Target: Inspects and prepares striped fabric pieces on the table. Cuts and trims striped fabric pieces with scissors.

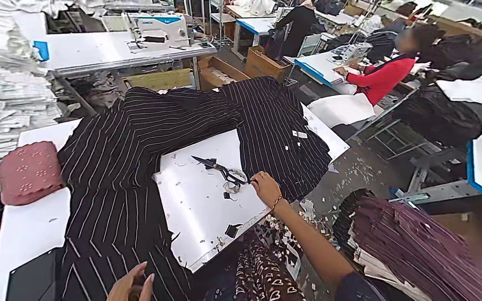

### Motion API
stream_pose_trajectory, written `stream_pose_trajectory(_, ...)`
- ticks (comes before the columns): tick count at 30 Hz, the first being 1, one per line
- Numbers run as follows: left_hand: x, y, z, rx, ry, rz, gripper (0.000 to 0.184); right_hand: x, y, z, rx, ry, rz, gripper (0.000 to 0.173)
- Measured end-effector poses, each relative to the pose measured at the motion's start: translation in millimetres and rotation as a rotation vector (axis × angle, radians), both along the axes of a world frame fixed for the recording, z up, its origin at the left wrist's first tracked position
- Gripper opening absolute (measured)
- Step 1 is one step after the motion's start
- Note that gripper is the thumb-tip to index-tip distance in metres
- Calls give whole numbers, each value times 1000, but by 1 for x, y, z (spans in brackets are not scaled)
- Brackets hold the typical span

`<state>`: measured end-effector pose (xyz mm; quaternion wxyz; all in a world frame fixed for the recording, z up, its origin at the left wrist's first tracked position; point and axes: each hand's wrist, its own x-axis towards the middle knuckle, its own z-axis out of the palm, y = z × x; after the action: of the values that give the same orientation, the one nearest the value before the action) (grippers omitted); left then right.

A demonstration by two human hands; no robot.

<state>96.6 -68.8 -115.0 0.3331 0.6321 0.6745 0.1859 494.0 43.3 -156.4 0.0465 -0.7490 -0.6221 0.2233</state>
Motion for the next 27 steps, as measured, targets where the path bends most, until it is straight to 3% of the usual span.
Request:
stream_pose_trajectory(4, 25, 12, -2, 197, -117, -108, 33, 13, 7, 19, 341, 108, -170, 35)
stream_pose_trajectory(7, 57, 24, -3, 270, -342, -195, 29, 4, -3, 45, 526, 249, -10, 29)
stream_pose_trajectory(9, 85, 37, -2, 167, -538, -251, 37, -13, -15, 57, 488, 366, 219, 24)
stream_pose_trajectory(12, 118, 71, -6, -256, -795, -214, 50, -58, -44, 62, 340, 594, 568, 19)
stream_pose_trajectory(15, 129, 105, -14, -401, -851, -48, 23, -102, -77, 54, 51, 757, 856, 17)
stream_pose_trajectory(16, 129, 110, -14, -368, -852, 20, 17, -108, -80, 53, 9, 811, 920, 17)
stream_pose_trajectory(18, 128, 110, -4, -226, -824, 90, 16, -108, -75, 61, 158, 877, 895, 13)
stream_pose_trajectory(22, 127, 71, 13, 163, -762, -128, 23, -102, -38, 86, 572, 704, 725, 20)
stream_pose_trajectory(24, 128, 44, 13, 240, -718, -188, 17, -103, -23, 89, 589, 544, 780, 31)
stream_pose_trajectory(27, 106, 21, 0, 273, -726, -237, 17, -109, -18, 83, 374, 479, 874, 39)
